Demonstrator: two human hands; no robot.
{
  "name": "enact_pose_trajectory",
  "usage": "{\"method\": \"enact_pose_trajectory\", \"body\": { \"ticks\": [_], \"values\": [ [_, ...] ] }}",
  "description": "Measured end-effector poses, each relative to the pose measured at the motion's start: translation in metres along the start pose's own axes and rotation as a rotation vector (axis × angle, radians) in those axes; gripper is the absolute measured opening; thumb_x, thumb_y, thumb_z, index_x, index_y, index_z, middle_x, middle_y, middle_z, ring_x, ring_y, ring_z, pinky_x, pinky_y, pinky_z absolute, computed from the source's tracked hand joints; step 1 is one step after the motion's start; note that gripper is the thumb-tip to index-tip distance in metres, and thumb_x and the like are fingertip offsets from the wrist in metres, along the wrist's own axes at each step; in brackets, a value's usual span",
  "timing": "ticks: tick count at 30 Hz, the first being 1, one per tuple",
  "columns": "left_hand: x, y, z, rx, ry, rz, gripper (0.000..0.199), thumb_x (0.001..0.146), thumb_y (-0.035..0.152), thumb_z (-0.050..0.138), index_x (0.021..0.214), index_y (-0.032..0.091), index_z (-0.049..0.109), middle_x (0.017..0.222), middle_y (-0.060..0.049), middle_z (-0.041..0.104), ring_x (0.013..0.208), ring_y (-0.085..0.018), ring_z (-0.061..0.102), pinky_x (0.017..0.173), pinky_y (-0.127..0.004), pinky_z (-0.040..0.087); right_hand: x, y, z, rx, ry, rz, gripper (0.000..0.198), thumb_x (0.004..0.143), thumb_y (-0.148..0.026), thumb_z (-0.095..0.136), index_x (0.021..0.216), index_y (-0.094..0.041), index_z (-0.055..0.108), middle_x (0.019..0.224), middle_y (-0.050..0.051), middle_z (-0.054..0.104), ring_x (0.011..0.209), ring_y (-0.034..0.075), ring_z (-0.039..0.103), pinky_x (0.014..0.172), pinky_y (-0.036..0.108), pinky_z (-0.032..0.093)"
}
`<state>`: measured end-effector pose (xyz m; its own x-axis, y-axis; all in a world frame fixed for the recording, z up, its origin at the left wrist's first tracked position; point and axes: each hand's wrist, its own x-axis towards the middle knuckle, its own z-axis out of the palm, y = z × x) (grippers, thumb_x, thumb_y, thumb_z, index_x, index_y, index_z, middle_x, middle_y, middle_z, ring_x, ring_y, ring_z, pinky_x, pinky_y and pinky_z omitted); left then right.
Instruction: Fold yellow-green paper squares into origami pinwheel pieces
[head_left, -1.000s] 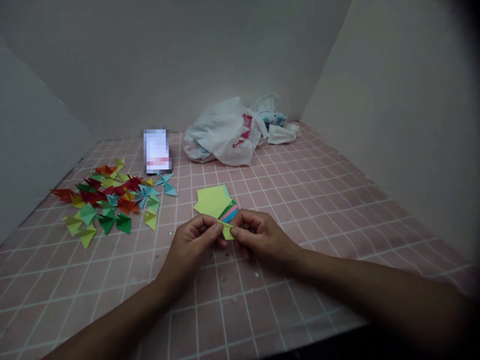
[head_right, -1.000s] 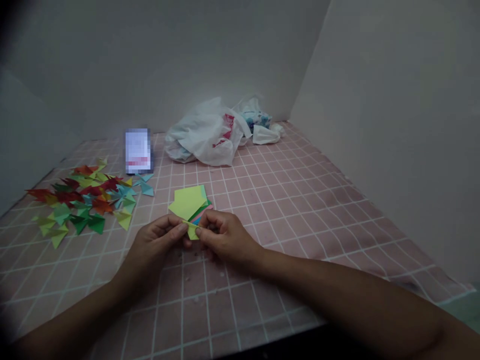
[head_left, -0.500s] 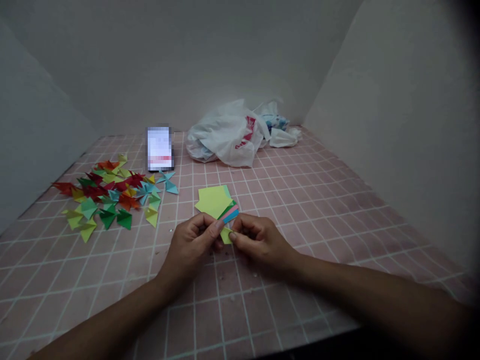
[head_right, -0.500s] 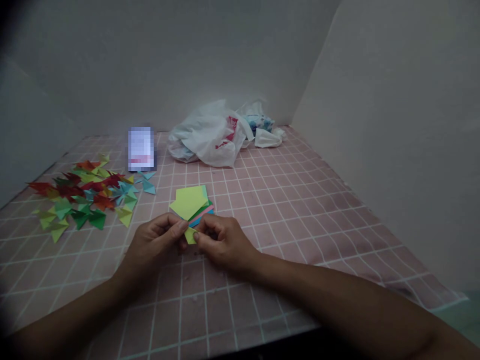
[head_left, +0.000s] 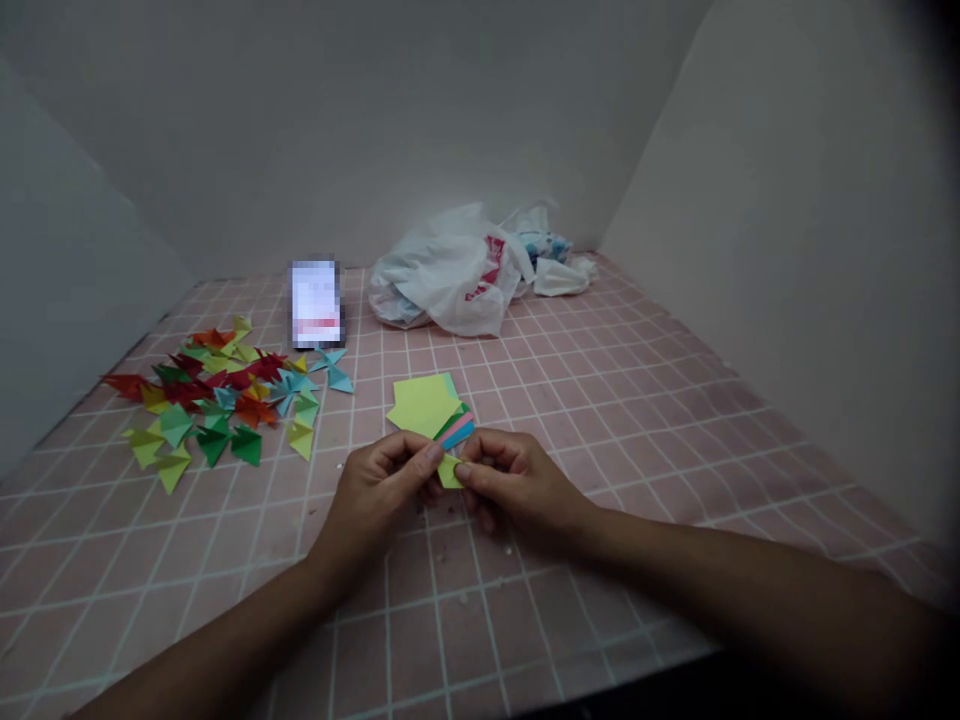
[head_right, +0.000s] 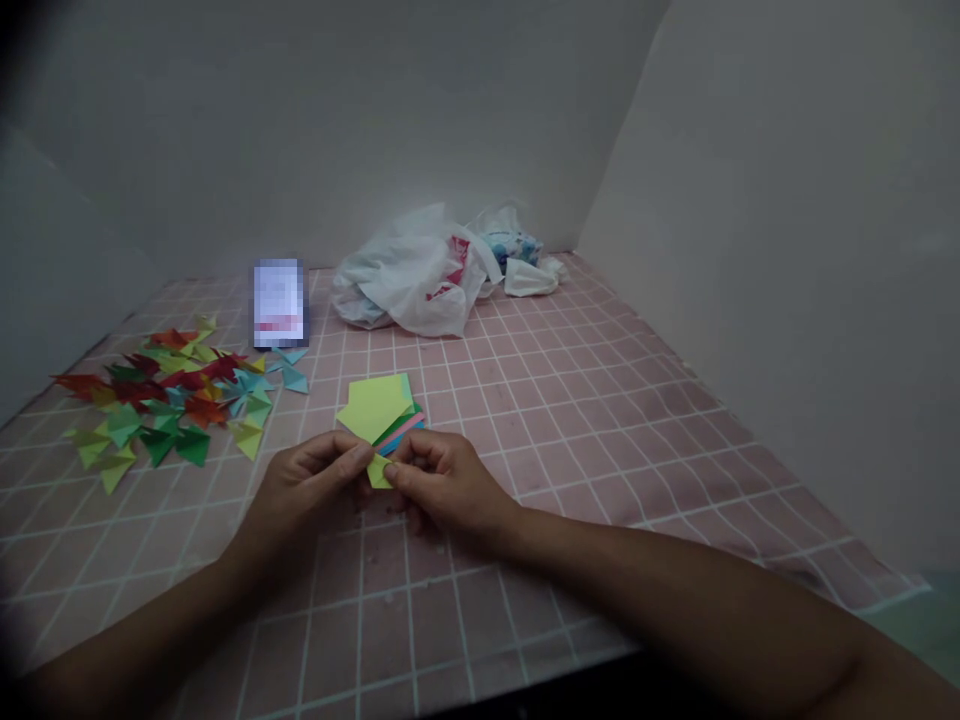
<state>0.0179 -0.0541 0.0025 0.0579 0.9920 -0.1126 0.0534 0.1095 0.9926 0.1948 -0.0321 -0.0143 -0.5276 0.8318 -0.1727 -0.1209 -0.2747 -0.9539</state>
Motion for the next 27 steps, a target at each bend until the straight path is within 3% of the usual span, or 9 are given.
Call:
{"method": "enact_pose_trajectory", "body": {
  "ticks": [6, 12, 20, 27],
  "values": [
    [0.003, 0.001, -0.003, 0.012, 0.033, 0.002, 0.026, 0.083, 0.036, 0.068, 0.064, 0.019, 0.064, 0.053, 0.002, 0.061, 0.050, -0.011, 0.054, 0.053, -0.023, 0.043, 0.002, 0.002, -0.004, 0.084, -0.099, -0.007, 0.026, 0.091, -0.038, 0.065, 0.079, -0.016, 0.060, 0.064, -0.002, 0.065, 0.042, 0.006, 0.057, 0.041, 0.016, 0.043],
    [0.005, 0.001, -0.002, 0.028, 0.048, -0.025, 0.026, 0.082, 0.037, 0.069, 0.063, 0.019, 0.064, 0.051, 0.003, 0.061, 0.048, -0.011, 0.053, 0.052, -0.023, 0.043, 0.003, 0.001, -0.004, 0.080, -0.103, -0.009, 0.029, 0.090, -0.040, 0.066, 0.076, -0.016, 0.058, 0.063, -0.002, 0.064, 0.043, 0.006, 0.056, 0.040, 0.017, 0.043],
    [0.004, -0.003, 0.000, -0.034, -0.033, -0.065, 0.020, 0.084, 0.036, 0.069, 0.075, 0.018, 0.070, 0.061, 0.000, 0.065, 0.057, -0.012, 0.057, 0.058, -0.023, 0.044, 0.004, -0.002, -0.003, -0.030, 0.013, -0.039, 0.026, 0.091, -0.033, 0.061, 0.071, -0.018, 0.053, 0.058, -0.004, 0.059, 0.039, 0.005, 0.051, 0.037, 0.017, 0.039],
    [0.004, -0.009, -0.003, -0.059, -0.100, -0.085, 0.020, 0.088, 0.035, 0.067, 0.080, 0.017, 0.071, 0.065, 0.000, 0.066, 0.061, -0.011, 0.058, 0.060, -0.022, 0.045, 0.003, -0.003, -0.002, -0.073, 0.029, -0.045, 0.027, 0.092, -0.033, 0.059, 0.071, -0.018, 0.051, 0.058, -0.004, 0.057, 0.039, 0.006, 0.050, 0.037, 0.018, 0.039]
  ]
}}
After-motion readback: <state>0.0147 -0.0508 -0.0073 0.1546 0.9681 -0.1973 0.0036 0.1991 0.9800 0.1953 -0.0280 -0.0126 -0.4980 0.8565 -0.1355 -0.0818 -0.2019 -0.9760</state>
